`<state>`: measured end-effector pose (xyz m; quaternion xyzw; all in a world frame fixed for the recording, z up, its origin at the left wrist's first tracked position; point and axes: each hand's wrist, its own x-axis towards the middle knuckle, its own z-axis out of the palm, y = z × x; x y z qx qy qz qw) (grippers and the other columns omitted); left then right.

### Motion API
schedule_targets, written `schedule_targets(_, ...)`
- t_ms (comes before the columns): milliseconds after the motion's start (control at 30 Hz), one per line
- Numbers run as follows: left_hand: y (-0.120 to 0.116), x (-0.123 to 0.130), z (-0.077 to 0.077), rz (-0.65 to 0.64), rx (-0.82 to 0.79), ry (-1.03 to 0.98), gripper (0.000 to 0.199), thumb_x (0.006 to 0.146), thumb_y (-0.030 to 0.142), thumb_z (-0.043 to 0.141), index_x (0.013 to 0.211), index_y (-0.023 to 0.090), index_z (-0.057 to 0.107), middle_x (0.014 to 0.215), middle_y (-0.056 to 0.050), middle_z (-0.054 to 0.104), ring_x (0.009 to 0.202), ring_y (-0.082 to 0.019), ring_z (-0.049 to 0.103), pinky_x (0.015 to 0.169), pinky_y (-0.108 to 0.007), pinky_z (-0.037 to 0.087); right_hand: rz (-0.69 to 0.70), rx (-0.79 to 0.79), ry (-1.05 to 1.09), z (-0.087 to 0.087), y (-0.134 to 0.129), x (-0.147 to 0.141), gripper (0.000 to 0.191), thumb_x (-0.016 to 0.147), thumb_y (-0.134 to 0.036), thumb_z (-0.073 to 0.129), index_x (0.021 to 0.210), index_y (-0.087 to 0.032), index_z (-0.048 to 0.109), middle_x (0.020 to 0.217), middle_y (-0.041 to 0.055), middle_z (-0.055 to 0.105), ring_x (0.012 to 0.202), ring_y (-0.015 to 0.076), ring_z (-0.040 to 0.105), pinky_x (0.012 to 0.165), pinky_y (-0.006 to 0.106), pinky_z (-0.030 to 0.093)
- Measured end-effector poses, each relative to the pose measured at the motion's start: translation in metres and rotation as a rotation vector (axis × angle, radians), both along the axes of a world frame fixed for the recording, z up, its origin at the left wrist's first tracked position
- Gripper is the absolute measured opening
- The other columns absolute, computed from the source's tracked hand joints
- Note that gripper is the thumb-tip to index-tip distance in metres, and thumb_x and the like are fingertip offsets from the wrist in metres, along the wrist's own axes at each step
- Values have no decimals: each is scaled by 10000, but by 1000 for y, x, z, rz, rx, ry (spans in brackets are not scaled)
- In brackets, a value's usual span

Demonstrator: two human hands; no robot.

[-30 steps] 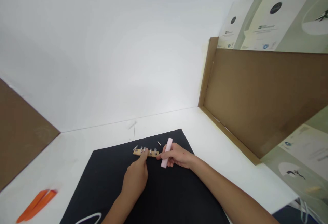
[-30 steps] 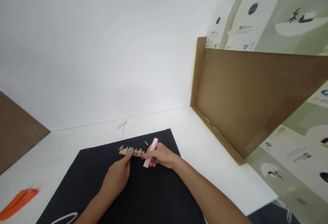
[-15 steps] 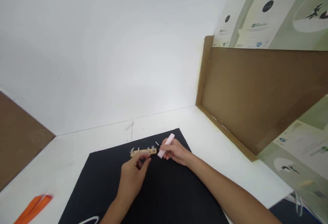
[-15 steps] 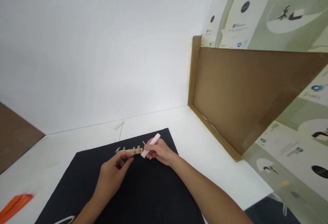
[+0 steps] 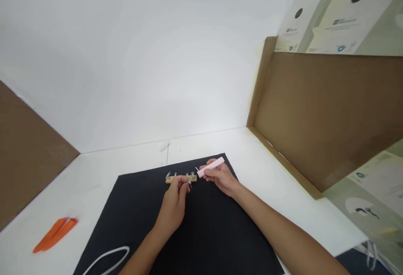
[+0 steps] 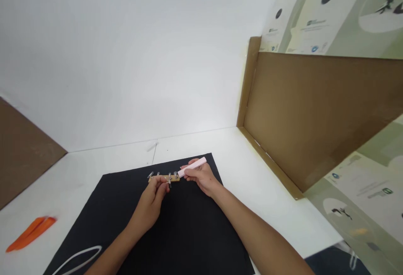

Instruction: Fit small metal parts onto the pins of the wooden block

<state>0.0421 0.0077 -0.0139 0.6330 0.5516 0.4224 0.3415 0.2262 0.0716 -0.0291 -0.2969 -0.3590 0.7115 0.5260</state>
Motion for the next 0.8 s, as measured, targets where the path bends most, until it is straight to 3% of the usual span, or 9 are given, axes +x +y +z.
schedule_targets(167,1,3,-1,-18,-53,-170,298,941,436,381,828,195,515,671,28,469,587,-132,446,541,-234,369,29,-5,-2,-2,-2,-1,415,580,-177,866,883,-163,581,860,73,761,594,123,660,551,217,487)
schedule_targets(333,0,4,4,63,-37,-106,432,946,474,341,671,183,503,568,29,460,521,-118,426,522,-232,345,68,-1,21,-3,-4,-2,405,593,-185,864,884,-158,583,869,79,760,586,116,652,567,221,489)
schedule_targets(433,0,4,2,46,-180,-222,443,914,508,390,650,171,505,552,31,458,495,-104,419,493,-224,310,70,-2,19,-5,-3,-2,401,595,-184,862,882,-157,583,865,74,759,585,118,652,560,223,488)
schedule_targets(567,0,6,1,-64,-447,-471,332,806,485,553,843,154,546,626,57,456,455,-62,366,449,-194,228,70,1,9,-4,-4,-3,388,599,-182,857,871,-157,582,860,69,756,592,117,653,560,220,492)
schedule_targets(800,-3,7,-1,-164,-426,-311,367,870,503,458,782,158,543,512,65,424,420,-69,340,425,-192,215,71,-2,24,-1,-5,-3,392,597,-199,861,873,-166,584,849,52,755,570,111,638,541,218,486)
